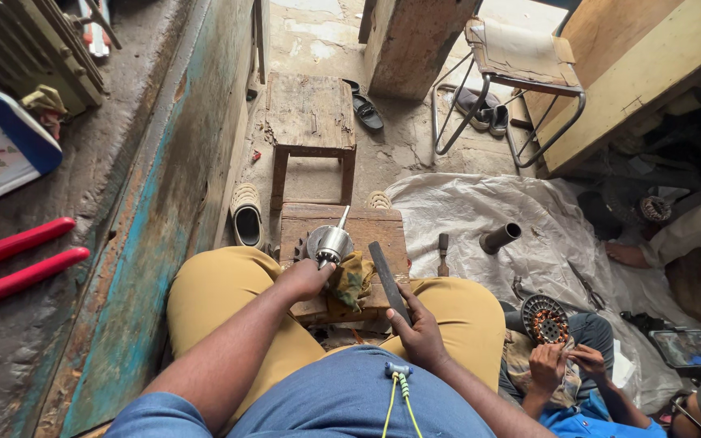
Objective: The person sits on the floor and uses a metal file to smooth the surface of a motor rotor held in their left hand. They repeatedly rotate the rotor and file different sections while another person works nearby.
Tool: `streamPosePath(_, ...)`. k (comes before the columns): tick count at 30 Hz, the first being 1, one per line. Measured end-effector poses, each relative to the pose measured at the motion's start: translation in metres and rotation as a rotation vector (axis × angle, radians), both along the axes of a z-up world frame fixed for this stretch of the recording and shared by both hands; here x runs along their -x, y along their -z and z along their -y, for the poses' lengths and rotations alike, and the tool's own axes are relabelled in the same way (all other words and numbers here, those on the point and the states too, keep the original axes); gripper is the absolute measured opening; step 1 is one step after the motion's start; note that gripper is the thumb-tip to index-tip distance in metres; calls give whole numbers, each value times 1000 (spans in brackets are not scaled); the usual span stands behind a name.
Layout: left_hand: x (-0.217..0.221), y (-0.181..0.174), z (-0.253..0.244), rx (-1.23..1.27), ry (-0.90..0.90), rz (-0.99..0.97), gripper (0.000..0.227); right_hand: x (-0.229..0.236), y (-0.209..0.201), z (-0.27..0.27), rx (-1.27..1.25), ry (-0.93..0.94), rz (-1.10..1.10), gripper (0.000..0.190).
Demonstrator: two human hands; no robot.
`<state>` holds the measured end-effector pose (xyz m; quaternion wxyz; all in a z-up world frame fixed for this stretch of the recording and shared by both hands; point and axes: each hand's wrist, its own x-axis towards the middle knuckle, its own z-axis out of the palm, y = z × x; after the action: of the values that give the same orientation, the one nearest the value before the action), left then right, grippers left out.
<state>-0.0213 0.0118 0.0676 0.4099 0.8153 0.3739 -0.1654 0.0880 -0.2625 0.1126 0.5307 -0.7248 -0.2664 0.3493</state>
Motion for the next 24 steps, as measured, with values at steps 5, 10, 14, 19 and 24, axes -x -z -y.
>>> streamPosePath(5, 1, 0, -1, 87, -49, 32, 63, -3, -1, 2, -9, 28, -8, 64)
streamPosePath(10, 2, 4, -1, 165, -94, 62, 61, -4, 0, 4, -30, 27, -42, 65)
streamPosePath(14, 3, 7, 0, 103, -75, 72, 62, -4, 3, 2, -70, 21, -48, 63)
streamPosePath(19, 9, 3, 6, 72, -102, -18, 72, -4, 3, 3, -84, -9, -24, 63)
streamPosePath(24, 13, 0, 16, 244, -222, 67, 71, -3, 1, 5, -71, -4, -14, 61)
